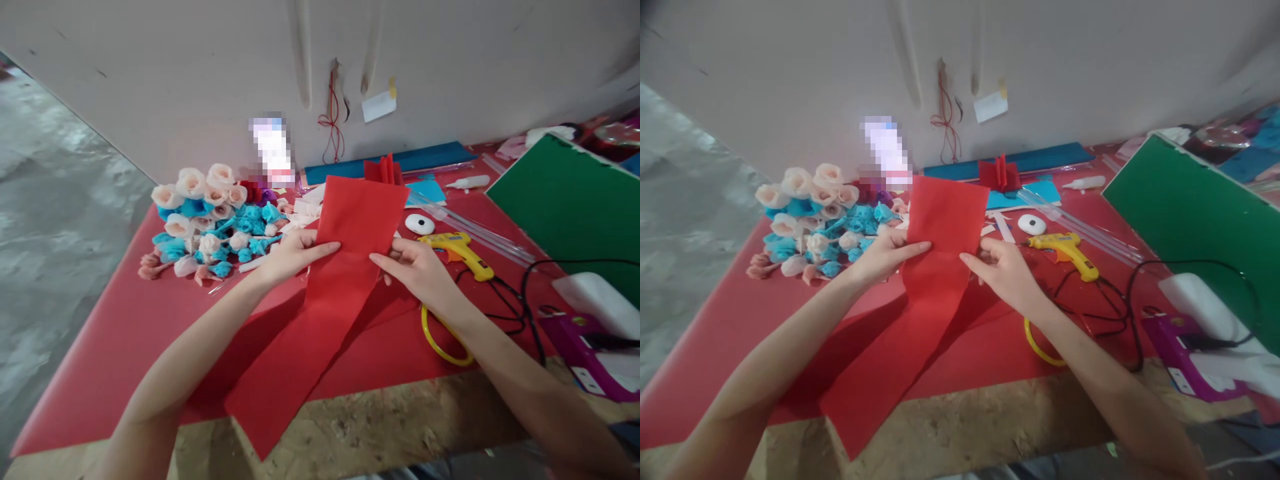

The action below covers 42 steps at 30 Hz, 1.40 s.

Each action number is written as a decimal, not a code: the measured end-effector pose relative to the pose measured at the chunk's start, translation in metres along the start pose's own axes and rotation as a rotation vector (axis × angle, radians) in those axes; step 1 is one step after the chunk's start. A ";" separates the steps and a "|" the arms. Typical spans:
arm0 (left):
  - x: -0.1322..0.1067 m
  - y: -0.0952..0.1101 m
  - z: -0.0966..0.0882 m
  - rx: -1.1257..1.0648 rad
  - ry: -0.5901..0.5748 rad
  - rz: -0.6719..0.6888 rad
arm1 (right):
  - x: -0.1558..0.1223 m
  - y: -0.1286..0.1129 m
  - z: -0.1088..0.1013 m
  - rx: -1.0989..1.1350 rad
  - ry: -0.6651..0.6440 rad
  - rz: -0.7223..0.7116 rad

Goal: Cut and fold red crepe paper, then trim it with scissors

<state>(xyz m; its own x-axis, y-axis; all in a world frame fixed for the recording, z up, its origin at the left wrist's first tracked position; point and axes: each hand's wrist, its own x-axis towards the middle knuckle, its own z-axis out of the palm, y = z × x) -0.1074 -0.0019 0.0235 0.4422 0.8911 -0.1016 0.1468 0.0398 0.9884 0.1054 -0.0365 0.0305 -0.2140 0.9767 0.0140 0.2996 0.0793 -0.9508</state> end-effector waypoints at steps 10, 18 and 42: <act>-0.013 0.009 -0.005 0.117 -0.017 0.217 | -0.001 -0.007 -0.009 -0.012 0.002 -0.158; -0.016 0.014 -0.005 0.165 -0.003 0.425 | -0.006 -0.008 -0.013 0.008 0.057 -0.256; -0.016 0.015 -0.017 0.019 -0.249 0.263 | -0.011 -0.012 -0.021 -0.299 0.036 -0.499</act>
<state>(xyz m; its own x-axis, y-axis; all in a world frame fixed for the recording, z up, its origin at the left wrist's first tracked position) -0.1272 -0.0074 0.0423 0.6686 0.7324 0.1287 0.0151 -0.1864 0.9824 0.1243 -0.0440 0.0480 -0.3662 0.8124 0.4537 0.4213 0.5795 -0.6976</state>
